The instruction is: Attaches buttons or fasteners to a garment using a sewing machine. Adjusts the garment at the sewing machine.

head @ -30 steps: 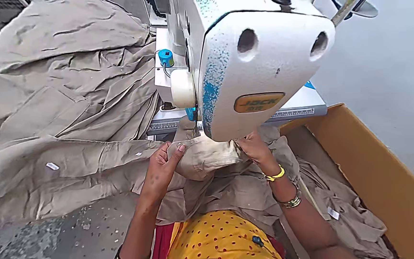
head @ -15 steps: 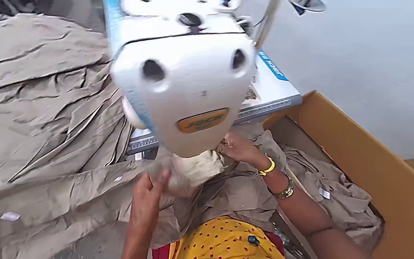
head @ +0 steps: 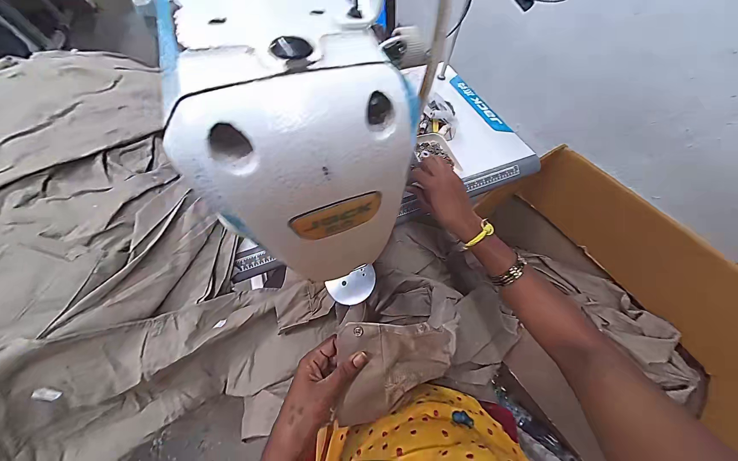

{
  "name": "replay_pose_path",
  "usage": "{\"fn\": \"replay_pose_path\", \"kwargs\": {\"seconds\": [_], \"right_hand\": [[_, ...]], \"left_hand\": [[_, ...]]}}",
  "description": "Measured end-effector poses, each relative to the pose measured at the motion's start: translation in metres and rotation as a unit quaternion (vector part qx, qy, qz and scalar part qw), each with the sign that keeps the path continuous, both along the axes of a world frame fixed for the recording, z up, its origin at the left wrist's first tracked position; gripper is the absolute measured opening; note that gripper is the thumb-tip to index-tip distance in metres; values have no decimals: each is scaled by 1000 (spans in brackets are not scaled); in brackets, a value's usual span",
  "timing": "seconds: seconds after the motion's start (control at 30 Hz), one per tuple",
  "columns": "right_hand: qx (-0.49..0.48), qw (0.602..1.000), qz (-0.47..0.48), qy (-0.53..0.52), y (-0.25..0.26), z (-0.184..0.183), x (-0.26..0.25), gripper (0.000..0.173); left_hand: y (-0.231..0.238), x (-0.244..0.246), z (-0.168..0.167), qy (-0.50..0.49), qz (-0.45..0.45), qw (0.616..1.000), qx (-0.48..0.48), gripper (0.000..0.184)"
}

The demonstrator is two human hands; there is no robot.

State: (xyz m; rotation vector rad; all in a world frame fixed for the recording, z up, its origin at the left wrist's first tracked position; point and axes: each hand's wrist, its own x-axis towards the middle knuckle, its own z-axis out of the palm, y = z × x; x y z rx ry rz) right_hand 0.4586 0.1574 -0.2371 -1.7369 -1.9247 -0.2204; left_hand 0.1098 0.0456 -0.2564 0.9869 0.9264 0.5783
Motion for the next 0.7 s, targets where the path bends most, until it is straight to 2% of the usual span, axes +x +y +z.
{"fn": "replay_pose_path", "kwargs": {"seconds": [0.1,0.2,0.27,0.33,0.4,0.43,0.5,0.57,0.63,0.7], "right_hand": [[-10,983,17,181,-23,10,-8,15],[-89,937,40,334,-40,30,-29,18],[-62,955,90,277,-49,42,-54,12],[62,977,158,126,-60,40,-83,12],[175,961,212,-23,-67,33,-107,15],[198,950,230,-77,-67,32,-116,16],[187,950,229,-97,-60,32,-126,16],[135,967,215,-13,-59,35,-125,14],[62,966,198,152,-69,32,-118,15],[-67,944,171,273,-87,27,-108,31]], "left_hand": [[-7,-18,-9,5,-37,999,-25,8],[-8,-29,-16,36,-90,995,5,7],[-6,-37,-19,102,-132,984,54,11],[-4,-40,-20,158,-158,970,95,18],[-2,-39,-18,175,-167,963,119,20],[0,-35,-16,175,-169,961,135,20],[1,-26,-11,166,-161,960,156,19],[3,-19,-3,148,-130,965,172,17],[3,-19,5,112,-84,973,181,14],[4,-20,11,71,-46,980,181,13]]}}
